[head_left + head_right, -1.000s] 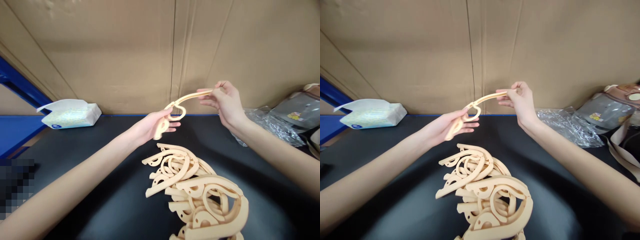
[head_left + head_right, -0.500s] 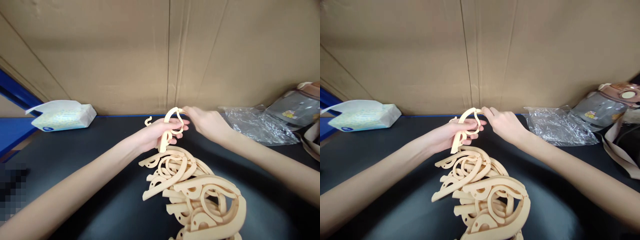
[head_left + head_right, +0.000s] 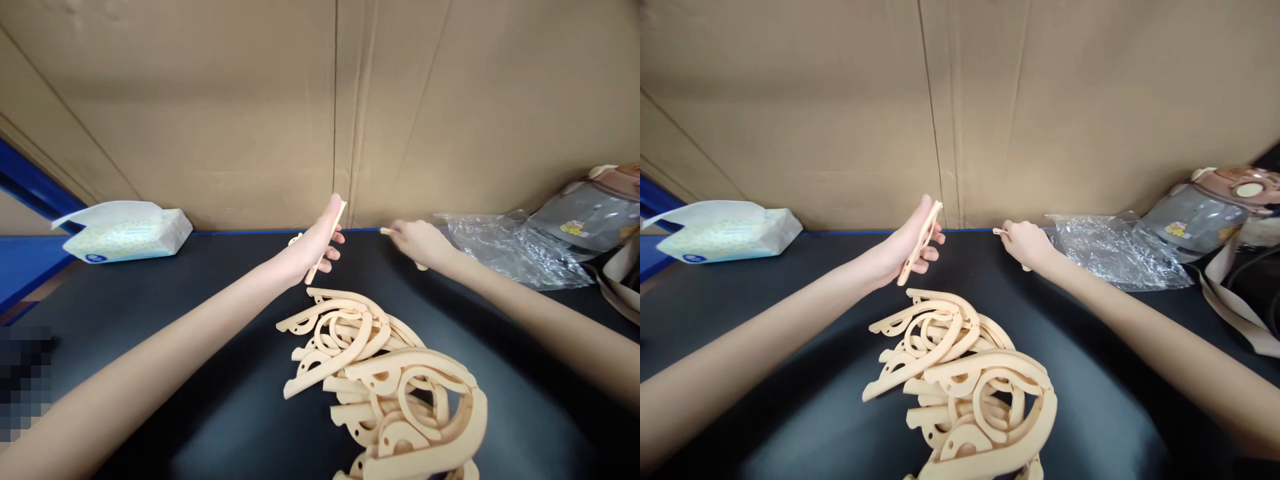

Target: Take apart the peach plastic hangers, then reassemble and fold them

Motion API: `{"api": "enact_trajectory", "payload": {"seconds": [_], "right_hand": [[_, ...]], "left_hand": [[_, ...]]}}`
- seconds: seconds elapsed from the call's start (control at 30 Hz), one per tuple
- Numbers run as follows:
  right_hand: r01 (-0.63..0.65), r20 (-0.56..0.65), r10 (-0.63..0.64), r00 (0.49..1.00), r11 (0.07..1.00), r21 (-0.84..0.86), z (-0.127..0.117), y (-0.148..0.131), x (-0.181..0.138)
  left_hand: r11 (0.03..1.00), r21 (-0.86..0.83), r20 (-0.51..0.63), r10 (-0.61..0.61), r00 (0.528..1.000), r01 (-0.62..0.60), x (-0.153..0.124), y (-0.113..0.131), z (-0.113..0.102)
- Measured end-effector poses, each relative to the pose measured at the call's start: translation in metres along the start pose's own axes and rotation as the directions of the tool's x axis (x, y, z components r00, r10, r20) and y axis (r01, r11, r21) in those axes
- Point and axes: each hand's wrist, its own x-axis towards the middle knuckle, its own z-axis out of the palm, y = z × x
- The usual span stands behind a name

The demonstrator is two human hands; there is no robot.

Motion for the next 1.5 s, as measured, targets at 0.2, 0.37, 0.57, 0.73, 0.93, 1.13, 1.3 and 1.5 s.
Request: {"api": "enact_trajectory", "payload": {"seconds": [0.2,0.37,0.57,0.73,0.93,1.13,1.3,1.5], "right_hand": [[0.101,-0.076,-0.091,0.993,0.986,0.135,-0.019,-0.035,-0.01],[0.223,-0.117,-0.196,0.974,0.706,0.672,-0.04,-0.047,-0.012],[0.41,-0.268,-0.343,0.9,0.875,0.258,-0.058,-0.039,-0.018],[0.41,-0.088,-0.456,0.886,0.856,-0.314,-0.051,-0.046,-0.021],[0.279,-0.015,-0.279,0.96,0.96,-0.041,-0.035,-0.043,-0.01],[0.091,-0.045,-0.079,0.996,0.884,0.46,-0.038,-0.019,0.011],[0.023,-0.082,0.06,0.995,0.654,0.756,-0.043,-0.015,0.009],[0.143,-0.203,0.251,0.946,0.236,0.961,-0.048,-0.017,-0.008]], "left_hand": [[0.99,0.045,0.007,0.135,0.991,-0.135,0.013,0.002,0.011],[0.976,0.031,0.077,0.214,0.974,-0.217,0.003,0.009,0.01],[0.795,0.404,0.126,0.441,0.889,-0.452,-0.002,0.015,-0.011],[0.71,0.513,0.222,0.434,0.873,-0.483,-0.006,0.008,-0.001],[0.58,0.683,0.136,0.497,0.857,-0.444,0.001,-0.008,0.012],[0.577,0.74,0.094,0.419,0.903,-0.345,0.029,-0.025,0.004],[0.666,0.699,0.012,0.352,0.936,-0.26,0.044,-0.028,-0.006],[0.879,0.407,0.108,0.222,0.969,-0.247,0.024,-0.015,-0.006]]}}
